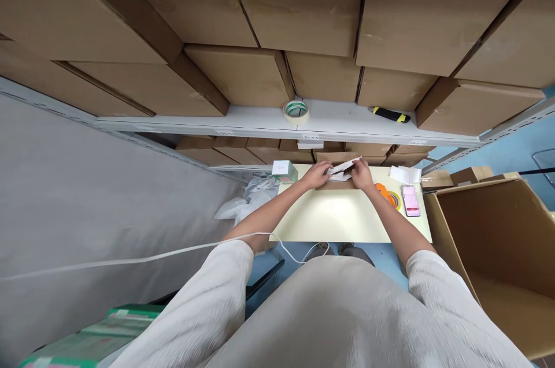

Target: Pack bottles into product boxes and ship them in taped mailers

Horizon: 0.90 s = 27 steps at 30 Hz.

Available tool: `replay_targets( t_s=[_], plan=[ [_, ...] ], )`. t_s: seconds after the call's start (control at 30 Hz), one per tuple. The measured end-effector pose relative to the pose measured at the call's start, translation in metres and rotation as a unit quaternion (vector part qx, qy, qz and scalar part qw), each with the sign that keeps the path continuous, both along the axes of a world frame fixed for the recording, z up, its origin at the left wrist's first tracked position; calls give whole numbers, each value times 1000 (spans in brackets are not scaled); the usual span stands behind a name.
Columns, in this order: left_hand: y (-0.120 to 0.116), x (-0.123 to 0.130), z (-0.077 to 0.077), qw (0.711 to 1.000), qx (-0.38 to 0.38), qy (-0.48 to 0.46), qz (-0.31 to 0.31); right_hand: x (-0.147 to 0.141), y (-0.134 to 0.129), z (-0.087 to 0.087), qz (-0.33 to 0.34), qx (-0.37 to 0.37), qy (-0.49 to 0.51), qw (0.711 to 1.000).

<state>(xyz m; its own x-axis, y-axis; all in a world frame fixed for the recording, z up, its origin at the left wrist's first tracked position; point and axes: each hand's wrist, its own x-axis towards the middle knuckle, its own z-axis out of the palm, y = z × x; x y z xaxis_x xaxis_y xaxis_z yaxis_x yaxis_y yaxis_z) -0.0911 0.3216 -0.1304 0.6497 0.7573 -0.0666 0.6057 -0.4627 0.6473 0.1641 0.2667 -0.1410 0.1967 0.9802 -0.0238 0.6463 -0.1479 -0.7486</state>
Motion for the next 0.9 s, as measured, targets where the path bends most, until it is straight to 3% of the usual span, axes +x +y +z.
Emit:
replay_targets(
  t_s=[0.17, 0.37, 0.5, 0.6, 0.77, 0.9],
  plan=[
    [-3, -3, -8, 998, -42, 41, -5, -5, 10, -6, 18, -87, 1, 996],
    [-7, -1, -19, 997, -58, 47, 9, -3, 13, -16, 6, -16, -18, 1000],
    [-7, 1, -21, 995, -63, 79, 3, -1, 18, -21, 51, -92, -9, 994],
    [-9, 2, -20, 995, -58, 77, 3, -2, 17, -23, 52, -116, -9, 992],
    [-11, -1, -12, 998, -39, 57, 9, -1, 10, -18, 54, -43, -34, 997],
    [-14, -13, -1, 999, -25, 42, 11, 1, 11, -16, 76, -115, -21, 990]
  ],
)
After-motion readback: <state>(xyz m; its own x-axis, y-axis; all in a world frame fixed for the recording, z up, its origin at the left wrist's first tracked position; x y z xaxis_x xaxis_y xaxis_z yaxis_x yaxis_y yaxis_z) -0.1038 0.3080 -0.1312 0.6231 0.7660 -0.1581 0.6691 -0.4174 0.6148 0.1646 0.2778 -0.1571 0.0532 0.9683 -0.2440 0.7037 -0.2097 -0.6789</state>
